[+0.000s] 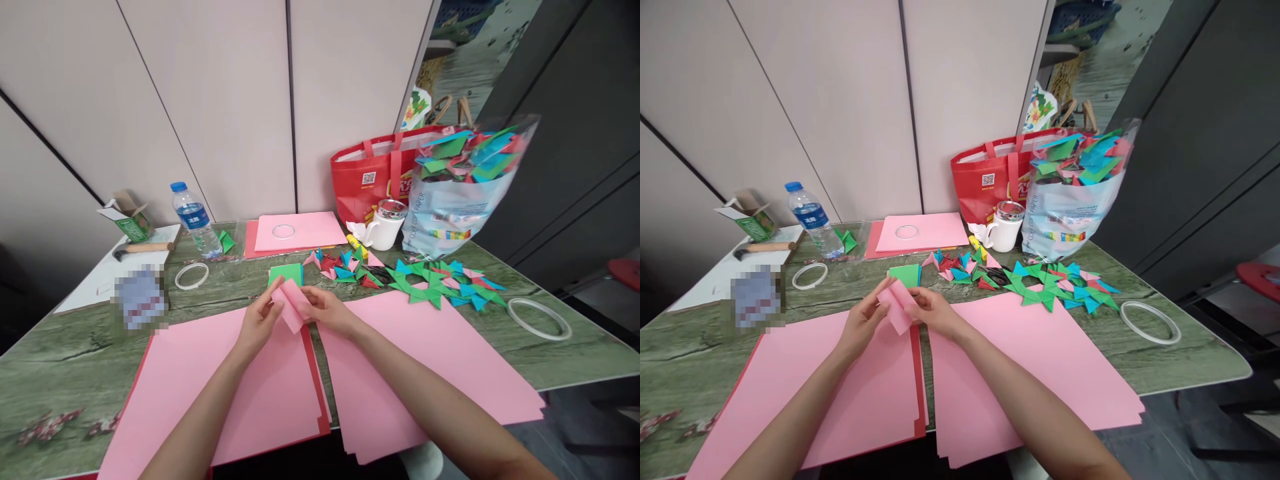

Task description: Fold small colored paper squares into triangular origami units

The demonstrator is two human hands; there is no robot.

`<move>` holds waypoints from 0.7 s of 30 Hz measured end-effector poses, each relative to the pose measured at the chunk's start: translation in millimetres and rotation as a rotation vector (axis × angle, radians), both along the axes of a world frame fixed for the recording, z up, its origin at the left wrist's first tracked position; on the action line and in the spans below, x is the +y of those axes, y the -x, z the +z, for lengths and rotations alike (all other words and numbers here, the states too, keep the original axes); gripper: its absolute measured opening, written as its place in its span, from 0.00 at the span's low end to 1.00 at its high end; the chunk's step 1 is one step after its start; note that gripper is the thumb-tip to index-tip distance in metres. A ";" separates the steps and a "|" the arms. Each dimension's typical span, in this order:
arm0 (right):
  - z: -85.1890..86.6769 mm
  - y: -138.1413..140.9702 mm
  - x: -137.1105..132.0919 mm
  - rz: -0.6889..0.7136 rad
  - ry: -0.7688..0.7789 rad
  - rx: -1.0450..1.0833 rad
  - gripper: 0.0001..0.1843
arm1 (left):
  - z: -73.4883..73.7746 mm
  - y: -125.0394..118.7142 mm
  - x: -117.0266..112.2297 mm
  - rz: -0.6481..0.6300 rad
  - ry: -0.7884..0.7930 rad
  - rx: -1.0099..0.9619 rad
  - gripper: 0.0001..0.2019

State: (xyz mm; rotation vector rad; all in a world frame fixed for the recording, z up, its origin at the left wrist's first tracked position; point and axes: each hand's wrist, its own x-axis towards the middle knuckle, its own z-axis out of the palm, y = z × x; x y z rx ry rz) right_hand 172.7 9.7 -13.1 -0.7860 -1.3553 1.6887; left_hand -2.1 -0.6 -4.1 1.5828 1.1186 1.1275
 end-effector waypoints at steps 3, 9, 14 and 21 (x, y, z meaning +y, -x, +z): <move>-1.7 1.9 2.1 -0.105 0.052 0.021 0.19 | -3.5 -1.0 0.7 0.009 -0.035 -0.029 0.29; -1.9 0.2 3.1 -0.251 -0.004 -0.037 0.16 | -11.9 -1.6 2.4 -0.040 -0.279 0.170 0.17; 0.0 -3.0 3.6 -0.324 -0.068 -0.097 0.18 | -11.6 -1.6 0.8 -0.169 -0.328 0.252 0.18; -1.9 -2.5 4.2 -0.243 -0.034 -0.027 0.17 | -8.0 -0.6 0.5 -0.125 -0.231 0.215 0.11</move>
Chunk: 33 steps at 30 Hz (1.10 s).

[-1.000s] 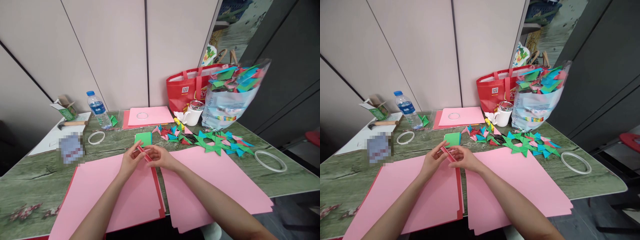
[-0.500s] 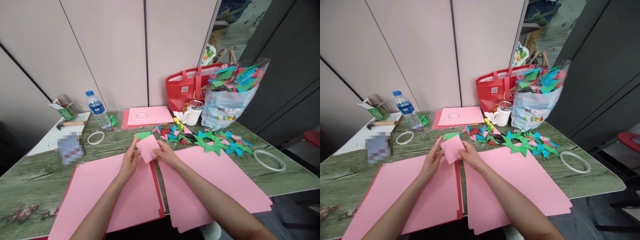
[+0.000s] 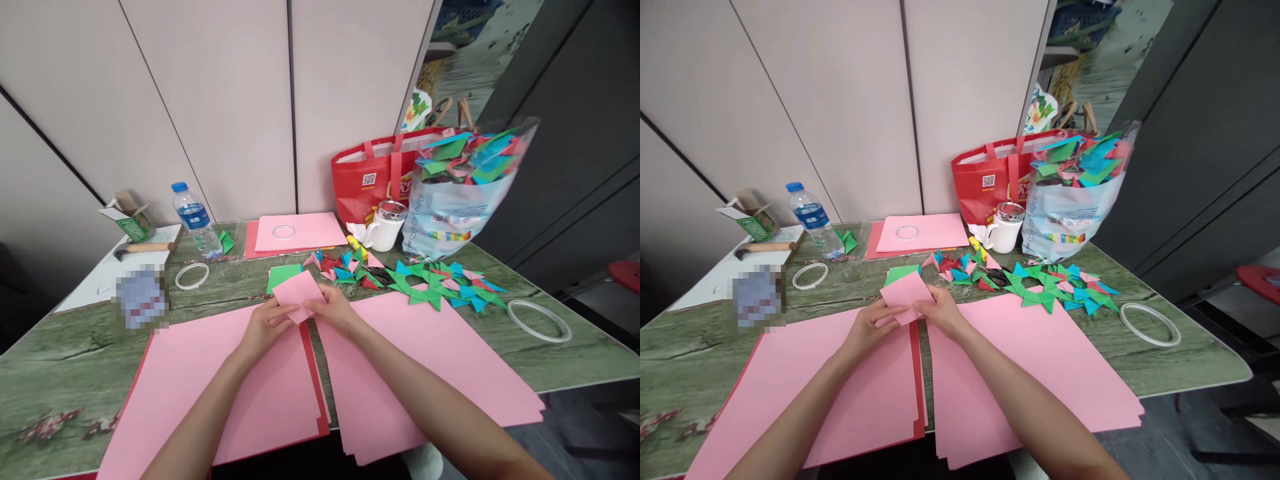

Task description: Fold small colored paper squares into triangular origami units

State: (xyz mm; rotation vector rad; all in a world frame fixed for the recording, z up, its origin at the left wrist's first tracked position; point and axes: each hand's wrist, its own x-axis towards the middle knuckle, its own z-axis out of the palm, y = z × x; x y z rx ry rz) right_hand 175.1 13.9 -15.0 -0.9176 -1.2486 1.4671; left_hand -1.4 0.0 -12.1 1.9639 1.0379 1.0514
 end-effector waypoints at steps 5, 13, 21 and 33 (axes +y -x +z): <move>0.5 -0.2 -0.7 0.080 0.011 0.081 0.21 | 7.5 -0.4 -1.5 0.107 0.081 -0.056 0.06; 8.4 0.2 -5.9 0.196 -0.064 -0.014 0.26 | 5.1 -4.2 -4.4 0.357 0.128 -0.201 0.11; 5.0 7.7 -9.4 0.032 -0.153 -0.134 0.27 | -0.7 -5.3 -4.9 0.299 0.191 -0.295 0.15; 5.0 8.5 -9.3 -0.063 -0.171 -0.220 0.14 | 12.4 -8.1 -2.5 0.199 0.429 -0.539 0.35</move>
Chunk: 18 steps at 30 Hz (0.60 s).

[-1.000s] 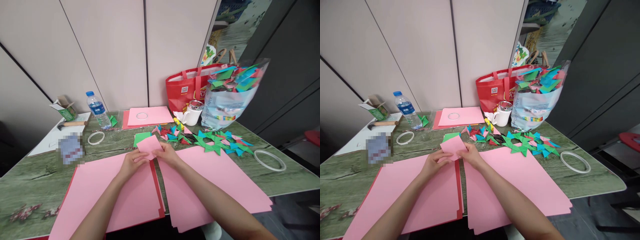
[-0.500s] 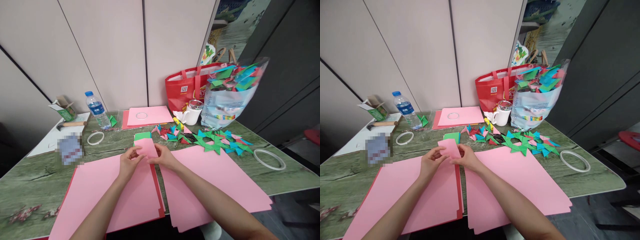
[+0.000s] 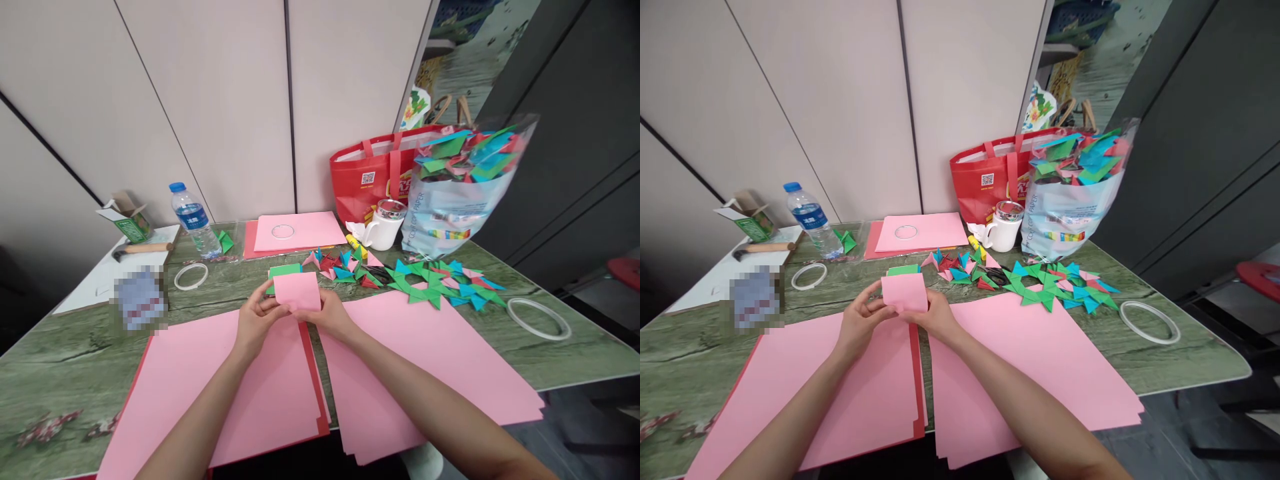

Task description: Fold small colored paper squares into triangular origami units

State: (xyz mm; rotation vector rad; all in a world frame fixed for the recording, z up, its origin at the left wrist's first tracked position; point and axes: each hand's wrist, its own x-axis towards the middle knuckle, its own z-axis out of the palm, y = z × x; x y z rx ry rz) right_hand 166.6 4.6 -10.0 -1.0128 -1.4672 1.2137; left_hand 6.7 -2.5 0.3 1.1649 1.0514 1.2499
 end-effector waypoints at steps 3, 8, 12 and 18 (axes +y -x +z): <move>-0.5 1.2 -1.0 -0.019 0.002 -0.010 0.14 | -1.9 0.7 0.5 0.017 0.022 0.010 0.24; -0.3 -0.9 -0.4 0.136 0.043 0.107 0.29 | -1.1 -0.2 0.6 0.098 0.031 0.018 0.20; 0.3 -3.4 1.5 0.247 0.113 0.156 0.31 | -2.3 0.2 1.2 0.127 0.032 -0.005 0.19; 3.9 -0.9 -0.2 0.225 0.177 0.219 0.16 | -4.2 1.9 2.1 0.123 0.016 0.045 0.17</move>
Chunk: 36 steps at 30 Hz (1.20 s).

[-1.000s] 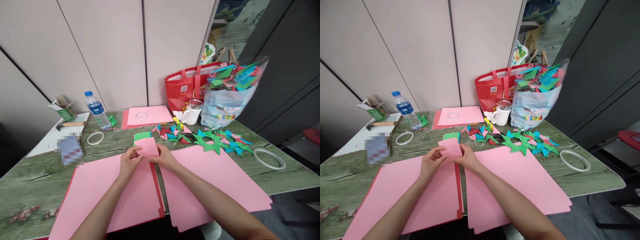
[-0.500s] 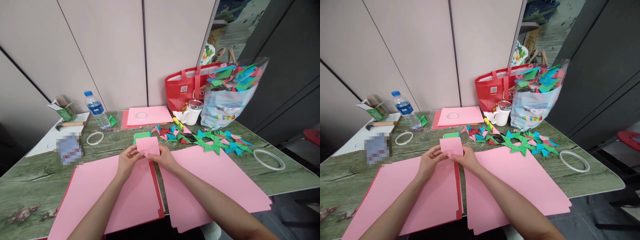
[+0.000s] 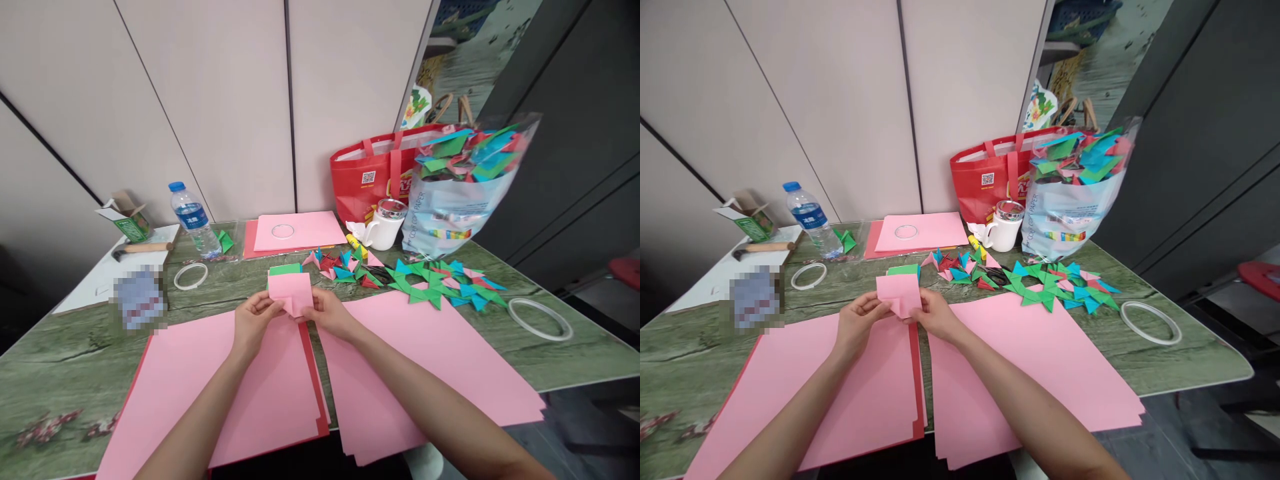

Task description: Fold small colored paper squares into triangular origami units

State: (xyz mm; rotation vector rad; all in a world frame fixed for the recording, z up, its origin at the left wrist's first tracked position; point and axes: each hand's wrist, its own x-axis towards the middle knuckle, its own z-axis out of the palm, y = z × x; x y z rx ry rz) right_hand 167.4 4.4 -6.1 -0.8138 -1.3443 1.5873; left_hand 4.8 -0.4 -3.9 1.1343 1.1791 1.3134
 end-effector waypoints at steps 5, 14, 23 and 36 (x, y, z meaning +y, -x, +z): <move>-1.0 2.0 -2.6 -0.026 -0.095 -0.085 0.24 | 1.5 -0.7 -0.8 -0.005 0.009 0.009 0.16; -11.6 6.4 -0.9 -0.238 -0.156 -0.222 0.21 | 1.5 -4.6 -3.7 -0.042 0.025 0.014 0.15; -11.3 6.8 -0.8 -0.251 -0.087 -0.162 0.18 | -1.4 -3.9 -3.5 -0.057 0.053 -0.020 0.13; -13.8 7.5 -1.6 -0.204 0.014 -0.053 0.20 | -0.5 -5.5 -3.7 -0.031 0.106 -0.077 0.11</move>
